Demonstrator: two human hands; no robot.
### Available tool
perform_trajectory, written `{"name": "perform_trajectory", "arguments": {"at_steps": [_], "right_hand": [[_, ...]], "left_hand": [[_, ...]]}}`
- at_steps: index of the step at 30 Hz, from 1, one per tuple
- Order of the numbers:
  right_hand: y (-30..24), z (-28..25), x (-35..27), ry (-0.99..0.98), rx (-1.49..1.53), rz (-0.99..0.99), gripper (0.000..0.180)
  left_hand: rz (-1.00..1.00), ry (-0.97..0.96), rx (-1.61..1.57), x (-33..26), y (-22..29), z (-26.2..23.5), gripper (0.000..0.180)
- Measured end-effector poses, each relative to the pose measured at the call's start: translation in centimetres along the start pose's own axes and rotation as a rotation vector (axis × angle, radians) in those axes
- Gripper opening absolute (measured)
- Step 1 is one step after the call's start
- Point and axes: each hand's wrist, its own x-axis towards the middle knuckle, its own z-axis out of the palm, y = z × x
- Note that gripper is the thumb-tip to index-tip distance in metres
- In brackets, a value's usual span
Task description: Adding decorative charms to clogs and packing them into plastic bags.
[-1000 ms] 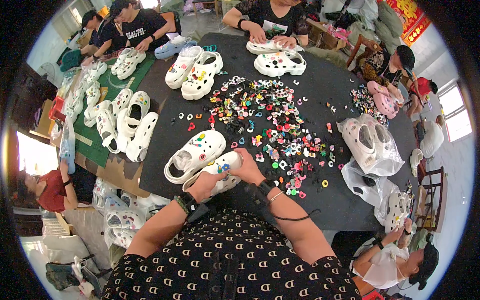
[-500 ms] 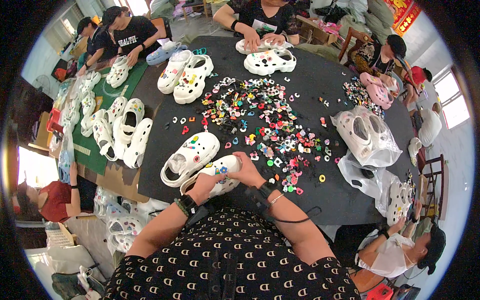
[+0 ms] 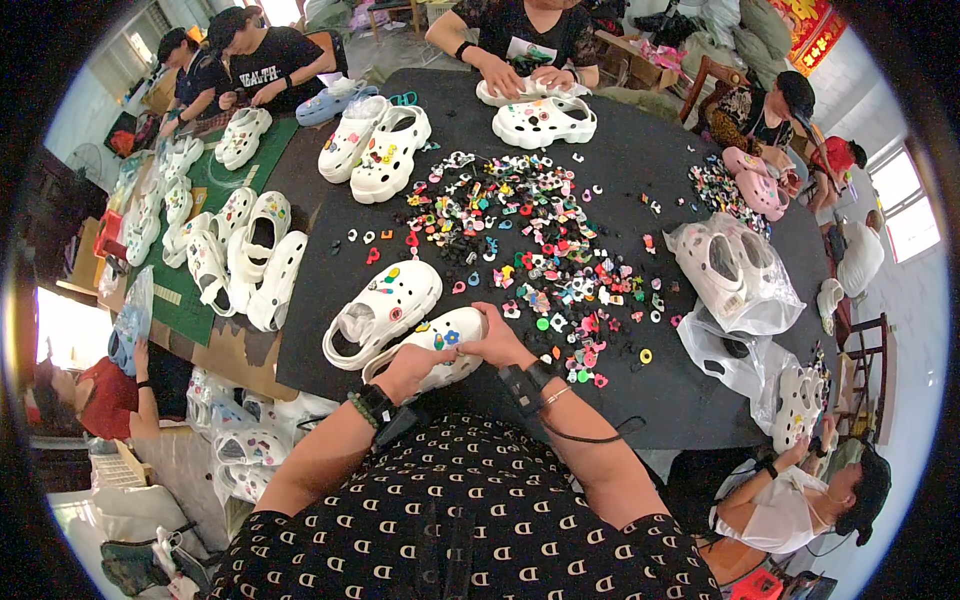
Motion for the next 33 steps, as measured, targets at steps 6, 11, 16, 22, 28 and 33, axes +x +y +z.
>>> {"name": "perform_trajectory", "arguments": {"at_steps": [6,11,16,22,28,33], "right_hand": [[1.0,0.6,0.1,0.083,-0.101,-0.048,0.087],[1.4,0.6,-0.5,0.152,-0.171,-0.078,0.083],[1.0,0.7,-0.5,0.129,-0.069,-0.045,0.082],[-0.7,-0.2,-1.7,0.043,-0.045,-0.002,0.085],[-1.2,0.9,-3.9,-0.118,-0.117,0.0,0.08],[-0.8,2.2,-4.3,-0.201,-0.177,-0.022,0.078]], "left_hand": [[0.014,0.085,0.034,-0.1,-0.2,0.2,0.043],[0.037,0.04,0.02,-1.9,1.6,0.8,0.041],[0.06,0.086,0.1,-1.3,0.9,0.8,0.037],[-0.001,-0.13,-0.309,-2.3,1.3,-0.2,0.039],[-0.065,0.023,-0.172,-5.0,1.6,-2.0,0.049],[0.017,0.139,0.204,-6.1,1.9,-3.6,0.059]]}}
